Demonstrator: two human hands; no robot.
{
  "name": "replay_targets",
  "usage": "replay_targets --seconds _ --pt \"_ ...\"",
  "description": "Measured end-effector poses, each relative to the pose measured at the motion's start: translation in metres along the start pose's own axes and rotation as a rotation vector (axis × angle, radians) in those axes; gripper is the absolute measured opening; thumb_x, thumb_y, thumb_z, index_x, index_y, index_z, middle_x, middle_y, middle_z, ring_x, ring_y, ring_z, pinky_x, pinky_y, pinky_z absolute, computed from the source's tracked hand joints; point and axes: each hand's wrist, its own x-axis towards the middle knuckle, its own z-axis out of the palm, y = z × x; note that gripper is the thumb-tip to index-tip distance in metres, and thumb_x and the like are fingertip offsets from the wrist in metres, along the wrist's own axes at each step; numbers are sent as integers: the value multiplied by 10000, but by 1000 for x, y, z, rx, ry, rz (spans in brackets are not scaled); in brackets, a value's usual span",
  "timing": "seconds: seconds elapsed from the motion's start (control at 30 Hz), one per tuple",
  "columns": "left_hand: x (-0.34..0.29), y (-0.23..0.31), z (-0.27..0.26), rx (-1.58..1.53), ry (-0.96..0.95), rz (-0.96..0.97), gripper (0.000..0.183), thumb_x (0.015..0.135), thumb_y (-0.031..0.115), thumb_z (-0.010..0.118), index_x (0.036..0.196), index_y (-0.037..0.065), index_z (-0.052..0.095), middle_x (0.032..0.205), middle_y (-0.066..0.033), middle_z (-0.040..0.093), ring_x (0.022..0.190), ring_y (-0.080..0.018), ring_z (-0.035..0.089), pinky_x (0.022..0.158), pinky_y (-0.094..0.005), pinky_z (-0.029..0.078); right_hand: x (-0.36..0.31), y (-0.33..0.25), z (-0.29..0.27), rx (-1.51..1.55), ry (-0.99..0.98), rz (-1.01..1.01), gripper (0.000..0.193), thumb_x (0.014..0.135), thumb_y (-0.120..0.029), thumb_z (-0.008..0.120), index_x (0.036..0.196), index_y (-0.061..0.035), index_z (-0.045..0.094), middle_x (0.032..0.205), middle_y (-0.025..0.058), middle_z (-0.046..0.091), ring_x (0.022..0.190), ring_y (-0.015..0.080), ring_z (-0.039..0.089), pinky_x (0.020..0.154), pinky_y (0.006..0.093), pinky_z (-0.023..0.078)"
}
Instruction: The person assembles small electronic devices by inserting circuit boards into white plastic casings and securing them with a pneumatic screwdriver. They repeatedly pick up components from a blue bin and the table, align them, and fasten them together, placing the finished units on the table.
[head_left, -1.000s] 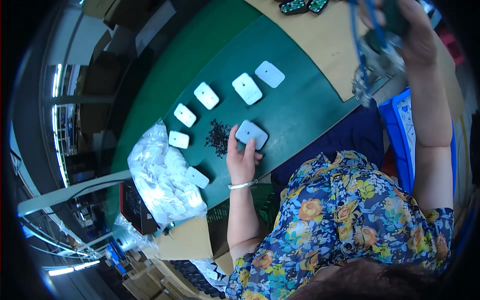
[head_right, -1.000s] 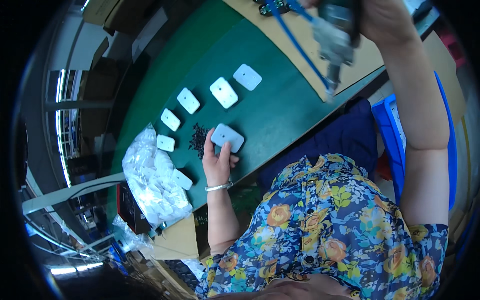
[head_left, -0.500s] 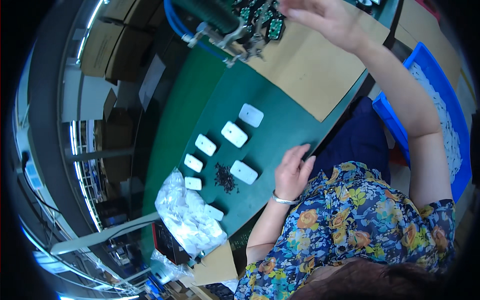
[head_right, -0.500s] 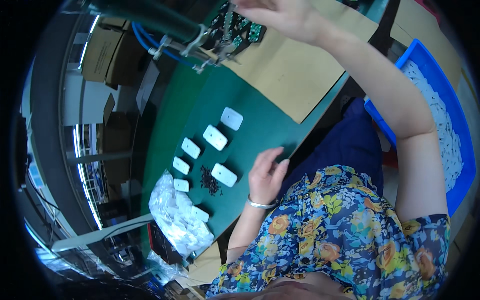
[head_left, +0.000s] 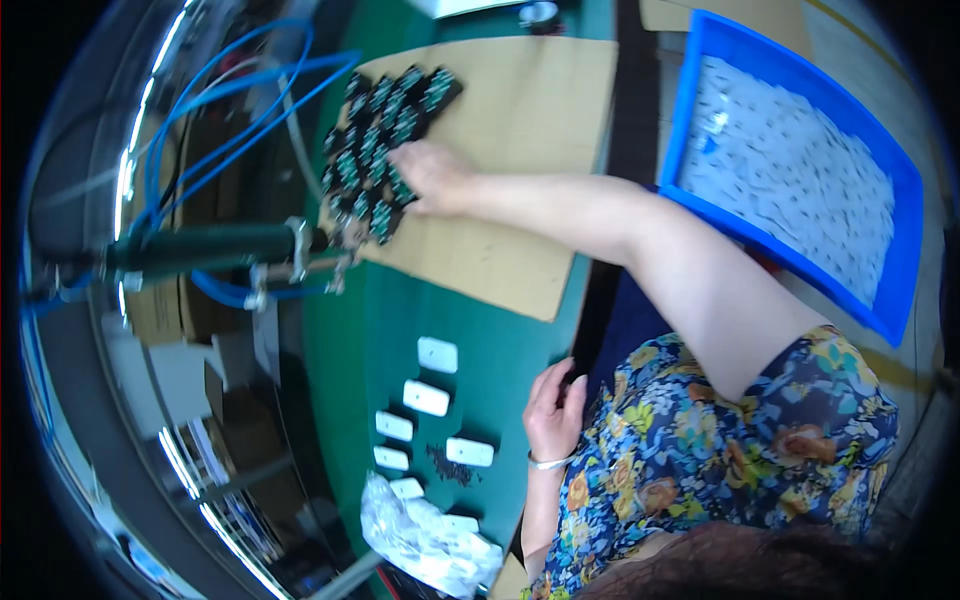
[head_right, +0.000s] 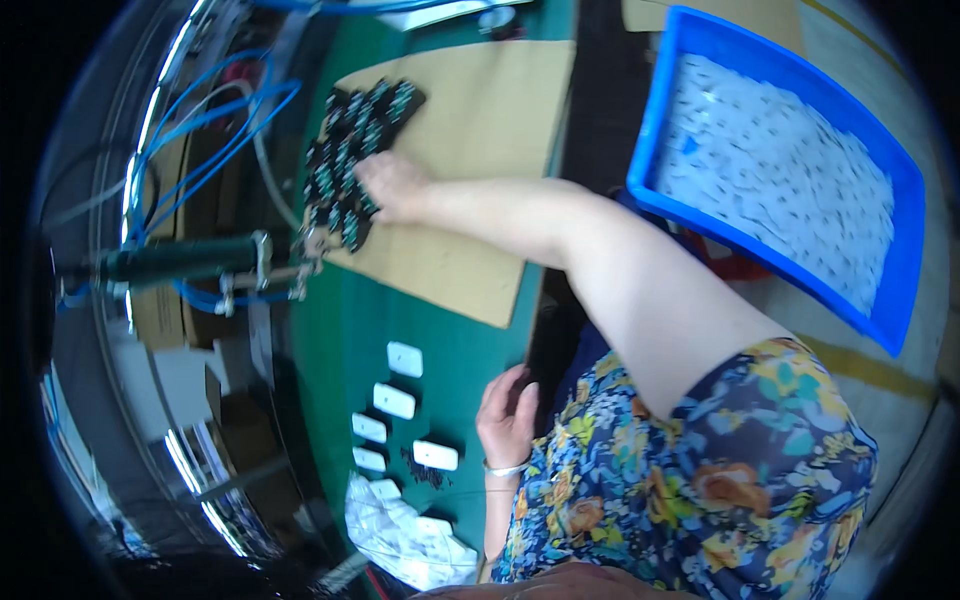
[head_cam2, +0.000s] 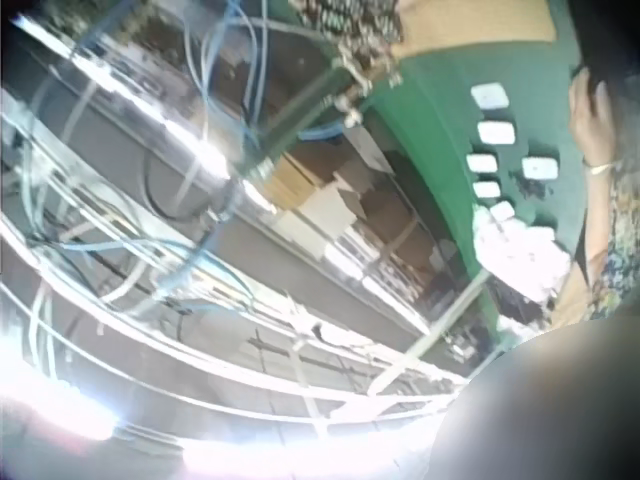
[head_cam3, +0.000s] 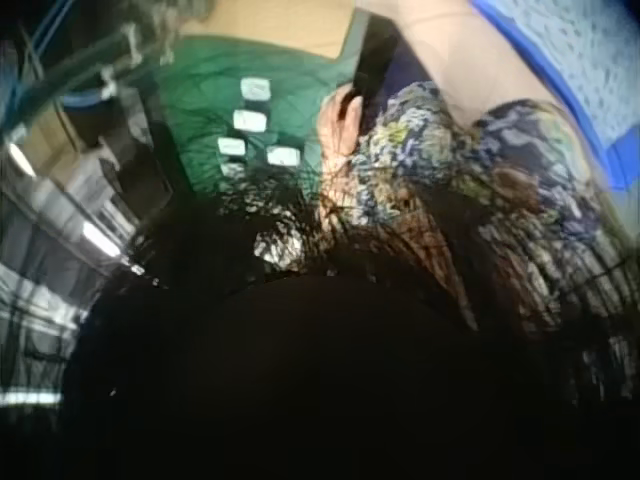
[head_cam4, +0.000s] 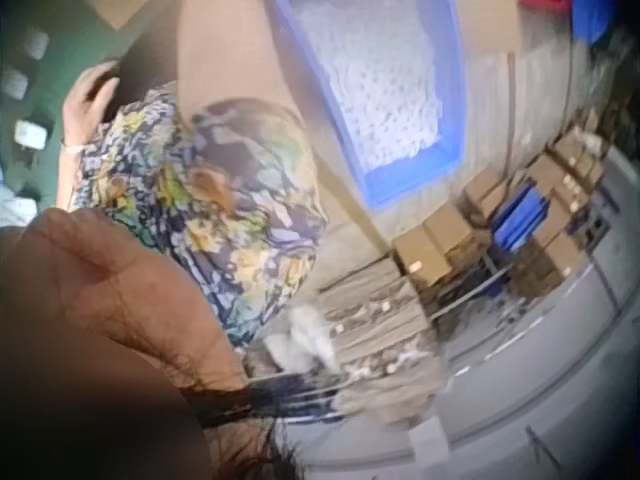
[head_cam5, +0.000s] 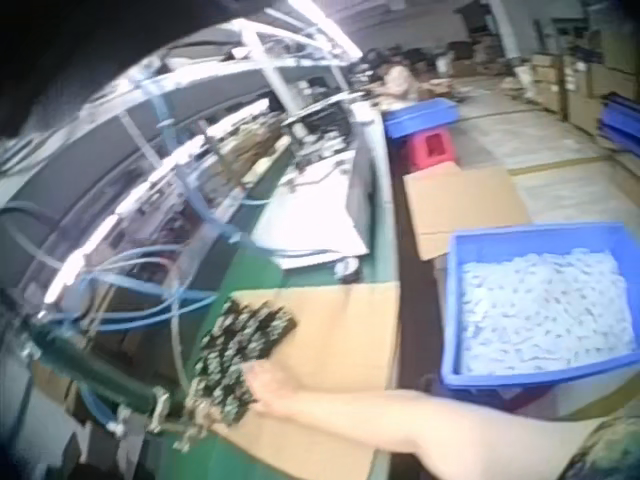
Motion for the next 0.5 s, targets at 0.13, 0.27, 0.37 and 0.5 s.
replay_targets --seconds 0.13,0.27,0.37,0.5 --pt "1 -13 2 -121 -69 -87 212 824 42 588 1031 -5 584 944 -89 606 757 -135 587 663 -233 483 -21 -4 -29 76 -17 139 779 619 -350 720 1181 61 372 1054 198 481 1009 321 465 876 392 390" --pt "17 -11 11 -909 -109 -376 374 919 206 467 1212 -23 429 1080 -191 544 926 -238 582 790 -303 492 -91 -17 -120 279 -28 181 789 608 -321 716 1200 51 350 1076 213 476 1008 343 470 880 400 391" --pt "47 4 30 -1384 -357 -579 622 915 470 325 1342 26 237 1239 -209 436 1111 -315 480 933 -395 413 -180 -24 -190 372 -99 176 827 596 -281 723 1245 31 316 1110 217 466 1048 362 459 902 409 380" --pt "73 22 71 -1593 -876 -702 553 932 429 313 1352 80 231 1269 -142 423 1134 -283 468 907 -389 436 -264 -33 -234 329 -184 358 817 579 -252 746 1245 11 350 1108 202 479 1033 341 476 890 406 389"
